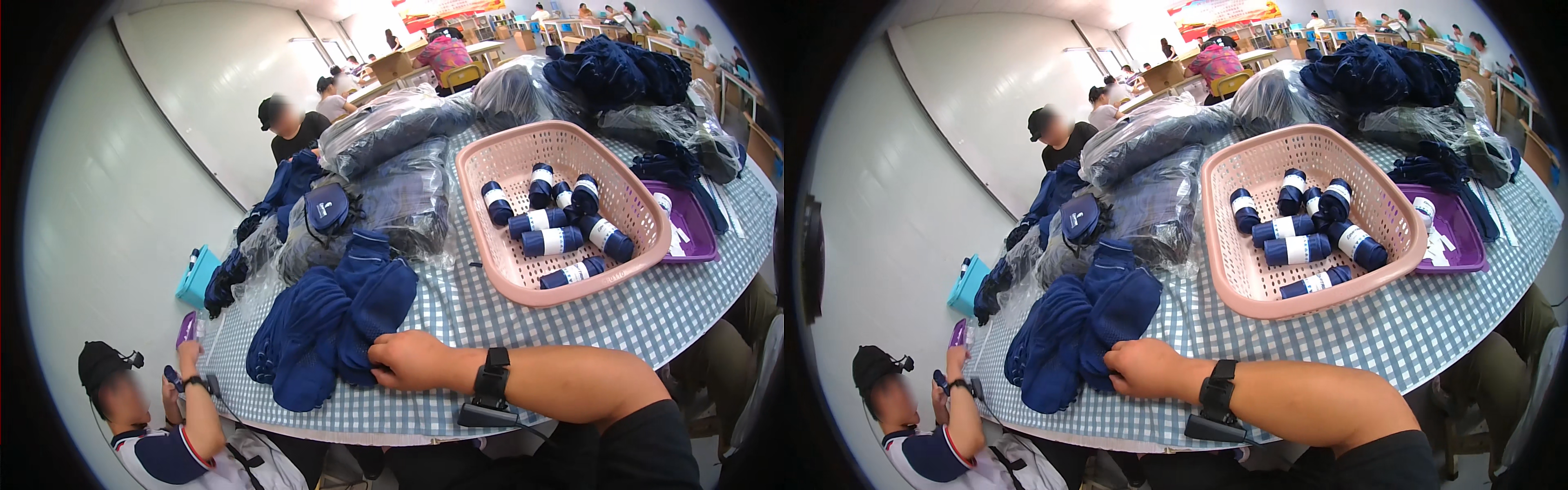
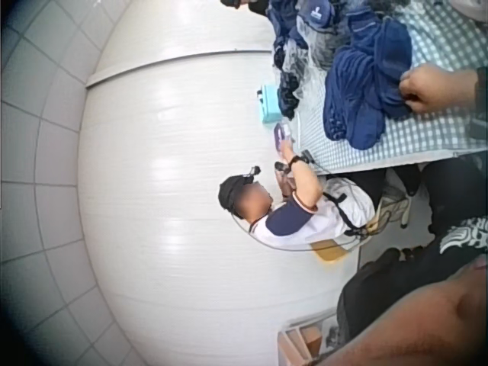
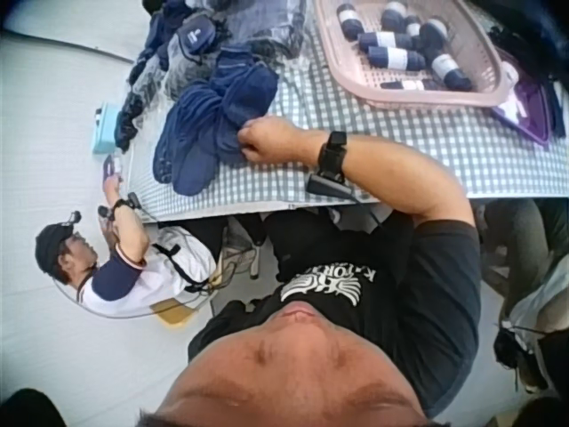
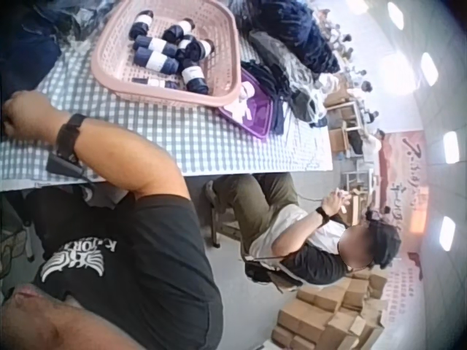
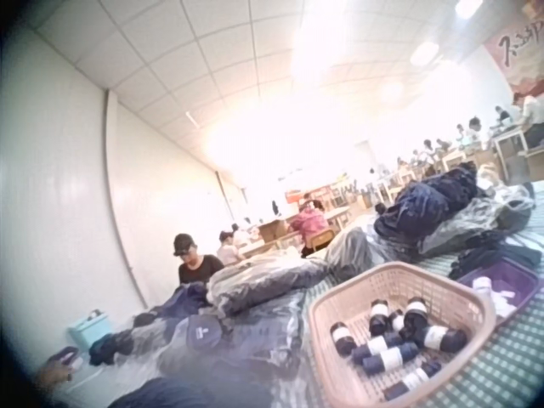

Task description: Rolling blue shoe fabric components into bundles and securing them with adhesive labels.

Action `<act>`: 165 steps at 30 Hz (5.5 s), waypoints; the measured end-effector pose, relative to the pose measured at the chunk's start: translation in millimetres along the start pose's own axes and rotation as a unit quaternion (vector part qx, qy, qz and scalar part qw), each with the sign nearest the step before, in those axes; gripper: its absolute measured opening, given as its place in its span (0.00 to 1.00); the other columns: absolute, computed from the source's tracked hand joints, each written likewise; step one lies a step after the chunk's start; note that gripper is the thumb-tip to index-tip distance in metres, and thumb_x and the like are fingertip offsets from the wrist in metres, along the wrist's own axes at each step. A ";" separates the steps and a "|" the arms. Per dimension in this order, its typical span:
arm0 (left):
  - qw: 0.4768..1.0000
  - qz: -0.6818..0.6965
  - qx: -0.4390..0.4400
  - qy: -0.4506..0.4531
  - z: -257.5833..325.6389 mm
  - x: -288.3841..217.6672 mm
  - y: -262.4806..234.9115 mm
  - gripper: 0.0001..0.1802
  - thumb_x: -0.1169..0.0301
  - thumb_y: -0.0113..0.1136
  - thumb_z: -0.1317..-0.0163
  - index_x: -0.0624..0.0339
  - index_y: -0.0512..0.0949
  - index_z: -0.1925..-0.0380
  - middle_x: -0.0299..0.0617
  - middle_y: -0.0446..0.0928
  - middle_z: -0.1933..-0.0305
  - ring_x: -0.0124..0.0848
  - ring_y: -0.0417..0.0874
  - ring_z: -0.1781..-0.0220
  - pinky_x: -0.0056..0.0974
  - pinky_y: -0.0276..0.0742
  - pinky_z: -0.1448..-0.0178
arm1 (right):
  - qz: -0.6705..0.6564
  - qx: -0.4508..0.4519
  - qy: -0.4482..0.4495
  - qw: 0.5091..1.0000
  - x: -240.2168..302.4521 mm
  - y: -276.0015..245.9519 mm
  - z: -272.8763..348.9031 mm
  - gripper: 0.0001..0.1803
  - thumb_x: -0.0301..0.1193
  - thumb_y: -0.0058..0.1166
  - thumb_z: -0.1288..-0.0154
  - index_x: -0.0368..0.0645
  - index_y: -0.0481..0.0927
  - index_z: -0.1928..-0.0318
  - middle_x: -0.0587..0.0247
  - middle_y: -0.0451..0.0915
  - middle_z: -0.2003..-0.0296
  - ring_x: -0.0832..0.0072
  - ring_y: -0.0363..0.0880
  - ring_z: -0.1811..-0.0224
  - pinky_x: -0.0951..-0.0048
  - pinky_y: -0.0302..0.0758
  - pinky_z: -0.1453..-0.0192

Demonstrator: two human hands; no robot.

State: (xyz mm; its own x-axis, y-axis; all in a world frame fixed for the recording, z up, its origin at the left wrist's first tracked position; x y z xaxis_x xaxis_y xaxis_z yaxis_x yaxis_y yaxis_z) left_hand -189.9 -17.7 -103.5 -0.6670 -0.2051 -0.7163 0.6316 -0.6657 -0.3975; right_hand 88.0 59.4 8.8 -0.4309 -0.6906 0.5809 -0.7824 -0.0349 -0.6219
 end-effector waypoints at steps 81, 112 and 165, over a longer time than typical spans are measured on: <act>0.763 -0.152 -0.220 0.588 58.5 -233.4 -9.7 0.26 0.71 0.70 0.49 0.66 0.76 0.49 0.54 0.78 0.49 0.46 0.81 0.48 0.44 0.76 0.43 | -0.299 -0.170 -0.005 0.939 119.4 -182.5 20.1 0.05 0.20 0.58 0.35 0.34 0.79 0.59 0.69 0.81 0.69 0.85 0.78 0.67 0.81 0.73 0.63; 0.891 0.120 0.158 0.408 -71.2 -253.7 68.6 0.20 0.72 0.68 0.36 0.63 0.77 0.44 0.41 0.85 0.52 0.23 0.83 0.51 0.34 0.79 0.43 | 0.088 -0.268 -0.032 0.959 86.3 -170.1 47.9 0.13 0.12 0.62 0.47 0.34 0.83 0.60 0.54 0.85 0.66 0.68 0.83 0.66 0.72 0.77 0.63; 0.810 0.275 0.015 0.518 -69.0 -255.4 39.8 0.28 0.88 0.63 0.40 0.65 0.68 0.40 0.49 0.70 0.37 0.32 0.78 0.39 0.37 0.76 0.33 | 0.155 -0.045 -0.129 0.978 72.7 -128.1 71.5 0.16 0.24 0.70 0.50 0.37 0.83 0.59 0.57 0.83 0.65 0.67 0.84 0.71 0.70 0.80 0.70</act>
State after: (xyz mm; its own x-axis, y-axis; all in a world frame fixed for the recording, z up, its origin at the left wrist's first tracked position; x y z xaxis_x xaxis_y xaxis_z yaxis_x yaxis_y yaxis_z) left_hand 32.9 57.7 24.1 0.4119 0.2256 -0.8829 0.7005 -0.6980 0.1485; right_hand 189.1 -38.0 93.2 -0.5345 -0.8180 0.2127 -0.6741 0.2607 -0.6911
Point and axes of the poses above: each hand's wrist, its own z-axis away from the middle knuckle, its own y-axis out of the palm, x = y × z, the point moved 5 cm from there along -z, towards the middle knuckle
